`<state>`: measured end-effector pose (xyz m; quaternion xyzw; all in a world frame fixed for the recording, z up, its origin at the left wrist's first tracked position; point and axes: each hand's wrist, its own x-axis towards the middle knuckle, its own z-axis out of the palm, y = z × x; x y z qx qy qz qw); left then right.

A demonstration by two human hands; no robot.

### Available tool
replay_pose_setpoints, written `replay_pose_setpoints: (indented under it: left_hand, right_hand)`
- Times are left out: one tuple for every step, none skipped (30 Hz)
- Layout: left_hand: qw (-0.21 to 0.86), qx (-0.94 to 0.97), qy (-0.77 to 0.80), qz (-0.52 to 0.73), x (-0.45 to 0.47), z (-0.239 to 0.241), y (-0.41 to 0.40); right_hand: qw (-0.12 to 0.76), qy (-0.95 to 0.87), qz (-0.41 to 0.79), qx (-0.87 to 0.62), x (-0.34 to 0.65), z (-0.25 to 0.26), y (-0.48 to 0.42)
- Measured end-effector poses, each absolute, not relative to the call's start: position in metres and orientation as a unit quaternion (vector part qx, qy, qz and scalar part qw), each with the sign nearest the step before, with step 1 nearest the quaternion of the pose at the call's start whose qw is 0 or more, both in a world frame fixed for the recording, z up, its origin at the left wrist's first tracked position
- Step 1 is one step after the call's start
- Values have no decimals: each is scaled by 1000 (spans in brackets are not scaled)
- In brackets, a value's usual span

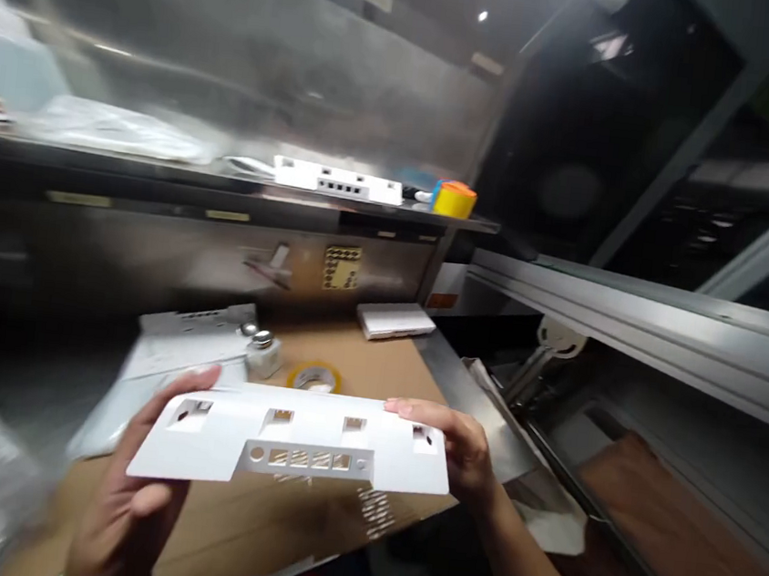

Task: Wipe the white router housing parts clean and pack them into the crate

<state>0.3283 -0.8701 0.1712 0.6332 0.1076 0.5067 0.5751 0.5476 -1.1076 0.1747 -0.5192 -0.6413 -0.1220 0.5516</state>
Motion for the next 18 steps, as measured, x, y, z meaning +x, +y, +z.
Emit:
replay_pose_setpoints:
  left_hand:
    - [586, 629, 117, 498, 319, 168, -868]
    - [593, 624, 125, 493, 311, 165, -865]
    - [595, 620, 132, 495, 303, 162, -862]
    - [590, 615, 138, 505, 296, 159, -859]
    - [584, 611, 145, 514, 289, 155, -856]
    - [578, 607, 151, 524, 283, 151, -853]
    - [573, 605, 157, 530, 277, 147, -851]
    - [571, 601, 162, 536, 271, 144, -850]
    - [571, 592, 166, 544, 266, 141, -849]
    - [573, 583, 169, 551, 262, 138, -849]
    - [579, 572, 172, 555, 258, 137, -850]
    - [586, 560, 174, 560, 256, 136, -852]
    - [591, 549, 178, 564, 254, 135, -853]
    - [594, 542, 183, 565, 253, 135, -854]
    - [595, 539, 188, 566, 252, 136, -856]
    - [596, 536, 192, 566, 251, 136, -857]
    - [596, 534, 195, 568, 251, 136, -858]
    - [597, 532, 196, 568, 251, 137, -858]
  right_hand:
    - [573, -639, -100, -504, 540, 165, -1092]
    - [590, -634, -84, -493, 534, 156, -1078]
    - [605, -627, -75, -485, 528, 149, -1066]
    - [619, -618, -70, -479, 523, 142, -1055]
    - [631, -609, -65, -476, 517, 136, -1046]
    - [640, -601, -60, -475, 512, 132, -1039]
    - [647, -593, -53, -475, 506, 128, -1032]
    - [652, -588, -45, -477, 501, 124, -1026]
    - [655, -583, -35, -479, 496, 121, -1022]
    - [657, -580, -28, -482, 491, 119, -1018]
    - [657, -577, -22, -485, 487, 117, -1015]
    - [656, -576, -18, -487, 485, 115, -1013]
    - [655, -575, -16, -490, 483, 114, -1011]
    - [654, -574, -15, -493, 482, 112, -1010]
    - [653, -572, -16, -495, 481, 111, -1009]
    - [652, -571, -17, -499, 481, 111, -1009]
    - [650, -570, -19, -502, 482, 110, -1008]
    - [648, -569, -21, -506, 482, 109, -1008]
